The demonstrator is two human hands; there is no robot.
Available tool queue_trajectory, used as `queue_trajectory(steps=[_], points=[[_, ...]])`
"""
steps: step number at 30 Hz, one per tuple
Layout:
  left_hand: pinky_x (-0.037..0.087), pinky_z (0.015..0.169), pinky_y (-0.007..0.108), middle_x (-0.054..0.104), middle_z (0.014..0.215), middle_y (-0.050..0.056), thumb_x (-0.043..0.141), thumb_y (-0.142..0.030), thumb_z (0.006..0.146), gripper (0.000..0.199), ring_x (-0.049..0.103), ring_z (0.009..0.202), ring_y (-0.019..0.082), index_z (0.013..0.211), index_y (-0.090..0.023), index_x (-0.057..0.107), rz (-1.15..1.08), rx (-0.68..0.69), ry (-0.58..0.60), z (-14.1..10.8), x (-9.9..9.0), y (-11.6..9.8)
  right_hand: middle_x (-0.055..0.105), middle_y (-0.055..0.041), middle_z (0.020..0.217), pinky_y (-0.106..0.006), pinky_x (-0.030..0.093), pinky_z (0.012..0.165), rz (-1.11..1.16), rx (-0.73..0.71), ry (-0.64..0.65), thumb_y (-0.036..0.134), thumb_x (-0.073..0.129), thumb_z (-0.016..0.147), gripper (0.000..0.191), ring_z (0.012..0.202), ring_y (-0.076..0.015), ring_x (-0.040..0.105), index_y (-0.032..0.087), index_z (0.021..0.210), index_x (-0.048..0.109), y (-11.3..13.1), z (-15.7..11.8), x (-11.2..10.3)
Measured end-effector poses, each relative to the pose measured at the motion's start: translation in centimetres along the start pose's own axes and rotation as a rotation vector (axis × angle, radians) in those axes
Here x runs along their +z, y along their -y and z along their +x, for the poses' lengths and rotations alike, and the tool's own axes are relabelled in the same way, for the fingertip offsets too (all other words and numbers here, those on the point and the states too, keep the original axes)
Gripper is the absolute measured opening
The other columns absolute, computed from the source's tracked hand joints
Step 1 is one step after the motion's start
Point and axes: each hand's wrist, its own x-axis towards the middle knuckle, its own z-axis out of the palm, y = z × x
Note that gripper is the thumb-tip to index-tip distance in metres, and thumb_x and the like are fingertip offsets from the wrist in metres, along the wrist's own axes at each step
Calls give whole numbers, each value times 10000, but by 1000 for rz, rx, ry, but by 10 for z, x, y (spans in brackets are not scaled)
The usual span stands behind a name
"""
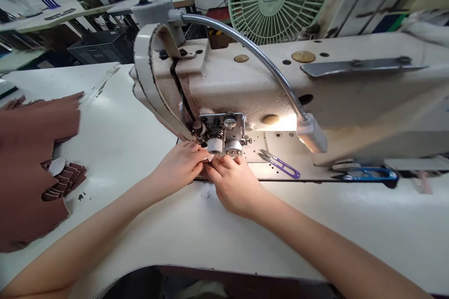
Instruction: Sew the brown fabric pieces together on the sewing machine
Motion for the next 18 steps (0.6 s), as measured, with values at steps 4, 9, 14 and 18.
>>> queue_trajectory(steps=[4, 9, 14, 18], points=[[444, 695, 319, 582, 776, 37, 417, -65, 814, 224, 571, 771, 197, 796, -179, 609, -5, -23, 24, 3, -7, -4, 612, -143, 1162, -383, 339, 676, -48, 57, -34, 138, 434, 853, 316, 953, -269, 434, 106, 1129, 584, 9, 4, 6], [430, 666, 308, 615, 778, 46, 387, -66, 832, 246, 573, 734, 192, 765, -168, 600, -9, 1, 34, 8, -9, -6, 624, -180, 1091, -400, 392, 683, -31, 145, -43, 229, 484, 888, 233, 988, -310, 463, 97, 1026, 618, 25, 16, 12], [376, 565, 273, 577, 686, 26, 392, -107, 845, 255, 543, 658, 175, 636, -179, 519, -53, -5, -38, 7, -10, 0, 642, -168, 1102, -410, 464, 796, 186, 149, -178, 169, 381, 925, 269, 1032, -293, 527, 89, 1025, 619, 31, 19, 11], [327, 529, 269, 549, 637, 20, 410, -97, 823, 254, 518, 613, 169, 592, -182, 475, -26, -16, -33, 9, -6, 0, 674, -131, 1031, -370, 486, 787, 373, 77, -291, 94, 349, 893, 294, 1023, -253, 565, 101, 1004, 620, 31, 14, 13]])
